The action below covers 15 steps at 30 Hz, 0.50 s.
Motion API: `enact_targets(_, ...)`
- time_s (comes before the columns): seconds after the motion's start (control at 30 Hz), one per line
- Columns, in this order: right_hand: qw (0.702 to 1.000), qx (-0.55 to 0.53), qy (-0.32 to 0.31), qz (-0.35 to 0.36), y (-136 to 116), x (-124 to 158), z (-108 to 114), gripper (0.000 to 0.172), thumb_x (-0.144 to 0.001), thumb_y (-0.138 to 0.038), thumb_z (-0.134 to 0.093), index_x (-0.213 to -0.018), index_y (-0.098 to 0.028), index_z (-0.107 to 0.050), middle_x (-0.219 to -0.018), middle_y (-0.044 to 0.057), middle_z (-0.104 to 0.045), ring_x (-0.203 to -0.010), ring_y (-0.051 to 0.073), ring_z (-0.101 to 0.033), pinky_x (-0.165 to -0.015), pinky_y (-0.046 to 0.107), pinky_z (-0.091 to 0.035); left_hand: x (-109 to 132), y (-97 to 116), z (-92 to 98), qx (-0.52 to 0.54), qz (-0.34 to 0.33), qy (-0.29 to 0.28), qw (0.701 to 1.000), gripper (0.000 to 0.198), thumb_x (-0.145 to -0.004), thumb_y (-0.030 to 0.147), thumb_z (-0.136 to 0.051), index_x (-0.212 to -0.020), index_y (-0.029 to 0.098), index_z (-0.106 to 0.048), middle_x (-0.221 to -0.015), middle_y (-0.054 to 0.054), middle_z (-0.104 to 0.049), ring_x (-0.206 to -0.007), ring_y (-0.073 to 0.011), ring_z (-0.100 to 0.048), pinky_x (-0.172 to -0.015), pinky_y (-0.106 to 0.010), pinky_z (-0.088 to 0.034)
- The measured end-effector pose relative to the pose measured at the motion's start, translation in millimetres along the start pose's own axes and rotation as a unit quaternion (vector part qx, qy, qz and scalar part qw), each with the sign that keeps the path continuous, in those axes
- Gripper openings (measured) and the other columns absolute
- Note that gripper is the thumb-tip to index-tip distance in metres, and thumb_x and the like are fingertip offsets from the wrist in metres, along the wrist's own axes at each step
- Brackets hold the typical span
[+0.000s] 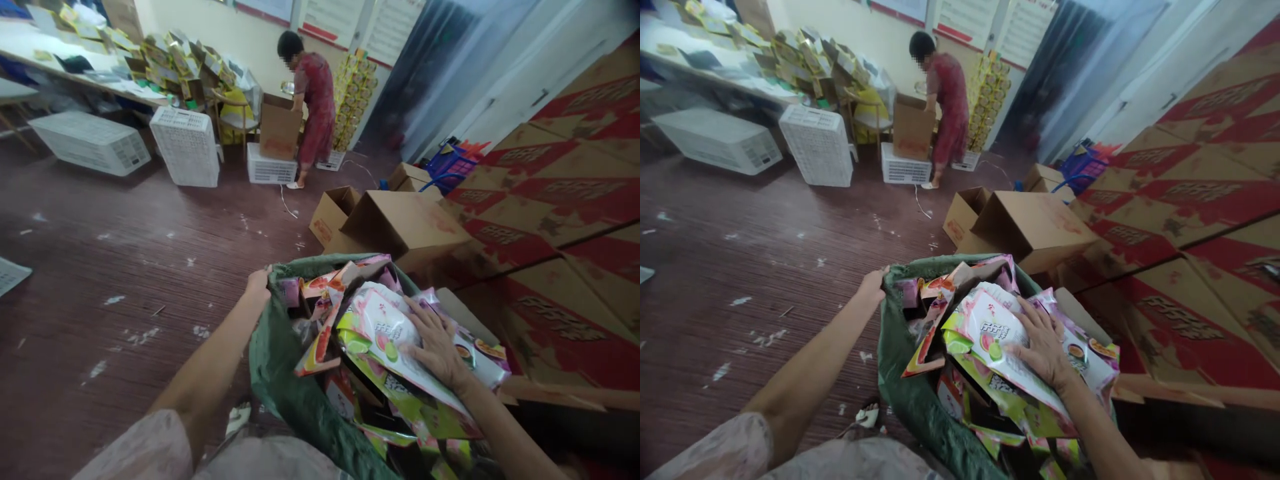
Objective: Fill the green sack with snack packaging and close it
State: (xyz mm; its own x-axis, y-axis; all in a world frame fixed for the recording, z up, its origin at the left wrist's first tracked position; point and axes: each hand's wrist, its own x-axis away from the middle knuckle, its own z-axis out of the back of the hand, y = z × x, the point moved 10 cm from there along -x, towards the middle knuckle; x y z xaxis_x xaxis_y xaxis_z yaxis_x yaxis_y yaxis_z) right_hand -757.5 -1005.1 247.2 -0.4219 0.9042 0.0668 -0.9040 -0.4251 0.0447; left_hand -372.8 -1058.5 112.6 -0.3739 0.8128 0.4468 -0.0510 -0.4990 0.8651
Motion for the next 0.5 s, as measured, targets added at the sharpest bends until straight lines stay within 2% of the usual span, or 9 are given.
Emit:
enact_targets(0.13,0.999,0.006,0.032,-0.036,23,18,6,0.063,-0.077,-0.065,-0.042,-0.118,-0.02,-0.06,-0.147,0.011,-0.042,-0.126,0.035,-0.041,-0.103,0.056,-0.024,18,31,-10.5,0.068,-0.01,-0.08,0.994,0.028,-0.09,0.023,-0.041,-0.098,0.009,-0.064,-0.089,-0.012,-0.071,-0.084,-0.0191,-0.069,-0.069,-0.03,-0.057)
enact_targets(0.23,0.998,0.001,0.042,-0.037,26,30,6,0.062,-0.078,-0.065,-0.042,-0.118,-0.021,-0.06,-0.145,0.011,-0.044,-0.124,0.034,-0.042,-0.103,0.054,-0.024,28,47,-18.9,0.009,-0.03,-0.123,0.992,0.023,-0.081,0.03,-0.055,-0.09,0.012,-0.066,-0.084,-0.01,-0.072,-0.081,-0.0222,-0.069,-0.067,-0.032,-0.057)
enact_targets(0.33,0.999,-0.015,0.047,-0.022,17,39,1,0.063,-0.078,-0.067,-0.043,-0.118,-0.022,-0.06,-0.146,0.011,-0.043,-0.123,0.034,-0.043,-0.103,0.055,-0.024,25,53,-18.3,-0.117,-0.046,-0.083,0.989,0.026,-0.065,0.029,-0.07,-0.085,0.014,-0.065,-0.081,-0.01,-0.071,-0.088,-0.0304,-0.068,-0.071,-0.037,-0.055)
enact_targets(0.4,0.998,-0.023,0.049,-0.017,12,45,-4,0.064,-0.077,-0.069,-0.044,-0.118,-0.023,-0.061,-0.147,0.01,-0.042,-0.123,0.035,-0.042,-0.102,0.055,-0.023,17,54,-17.9,-0.206,-0.058,-0.031,0.976,0.041,-0.053,0.027,-0.078,-0.089,0.013,-0.065,-0.088,-0.015,-0.071,-0.102,-0.0381,-0.063,-0.08,-0.043,-0.052)
enact_targets(0.47,0.998,-0.028,0.055,-0.014,9,51,-8,0.065,-0.076,-0.071,-0.046,-0.119,-0.024,-0.061,-0.148,0.009,-0.041,-0.124,0.036,-0.041,-0.101,0.055,-0.024,9,55,-28.3,-0.336,-0.086,-0.006,0.938,0.053,-0.049,0.032,-0.082,-0.095,0.012,-0.065,-0.1,-0.02,-0.07,-0.109,-0.041,-0.059,-0.086,-0.045,-0.049)
enact_targets(0.5,0.998,-0.031,0.061,-0.012,8,54,-10,0.066,-0.075,-0.072,-0.046,-0.119,-0.025,-0.061,-0.148,0.009,-0.041,-0.124,0.036,-0.041,-0.101,0.055,-0.024,5,54,-36.7,-0.398,-0.098,-0.004,0.912,0.053,-0.051,0.033,-0.081,-0.097,0.012,-0.066,-0.103,-0.022,-0.069,-0.109,-0.0405,-0.06,-0.086,-0.045,-0.049)
